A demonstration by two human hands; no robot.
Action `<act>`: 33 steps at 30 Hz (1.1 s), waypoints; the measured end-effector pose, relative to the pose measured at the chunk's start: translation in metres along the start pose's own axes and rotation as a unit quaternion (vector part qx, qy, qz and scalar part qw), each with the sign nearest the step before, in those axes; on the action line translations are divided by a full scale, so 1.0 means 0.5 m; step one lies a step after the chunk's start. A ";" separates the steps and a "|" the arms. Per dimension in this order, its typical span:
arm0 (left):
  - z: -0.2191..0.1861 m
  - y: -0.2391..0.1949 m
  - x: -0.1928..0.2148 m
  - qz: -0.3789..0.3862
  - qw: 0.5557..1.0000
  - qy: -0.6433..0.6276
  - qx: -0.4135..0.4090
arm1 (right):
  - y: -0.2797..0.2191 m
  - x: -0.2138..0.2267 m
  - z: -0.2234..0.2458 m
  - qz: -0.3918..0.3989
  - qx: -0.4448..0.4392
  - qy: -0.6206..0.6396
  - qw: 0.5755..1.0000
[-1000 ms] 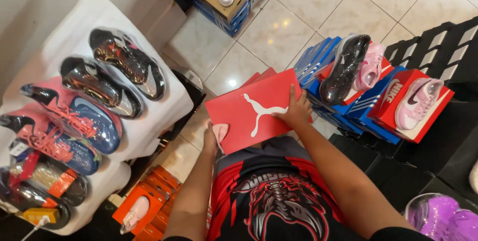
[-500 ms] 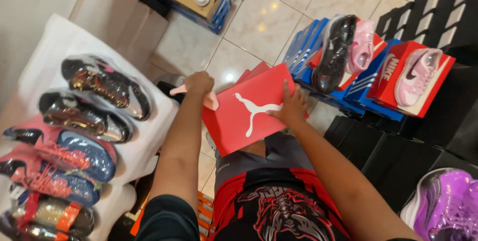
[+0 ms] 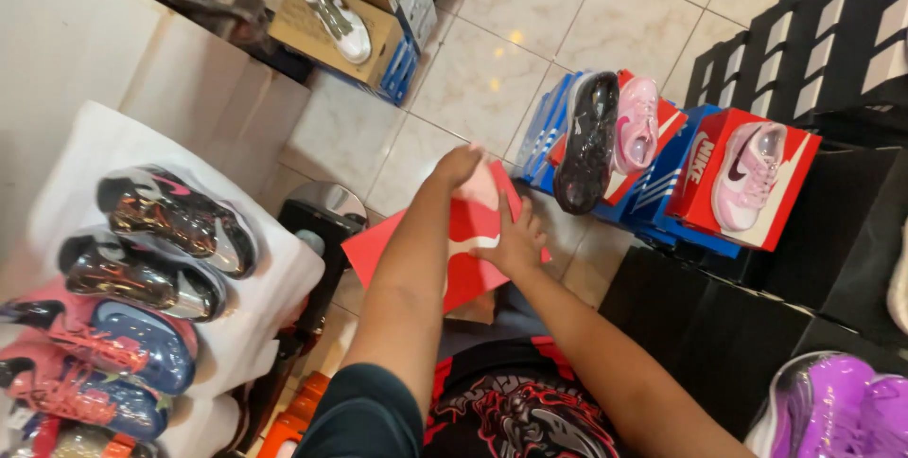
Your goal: Cleaning shoe boxes and shoes using a cloth in a warehouse
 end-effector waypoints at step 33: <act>0.247 -0.426 -0.398 0.070 0.839 -0.025 -0.540 | -0.384 -0.299 -0.273 -0.361 -0.035 0.739 0.568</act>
Point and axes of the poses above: each hand's wrist, its own y-axis towards the middle knuckle, its own x-axis out of the back of the hand, z = x × y, the point moved 6 cm from there along y, towards the middle knuckle, and after that the axes turned 2 degrees about x, right-handed, at the moved point
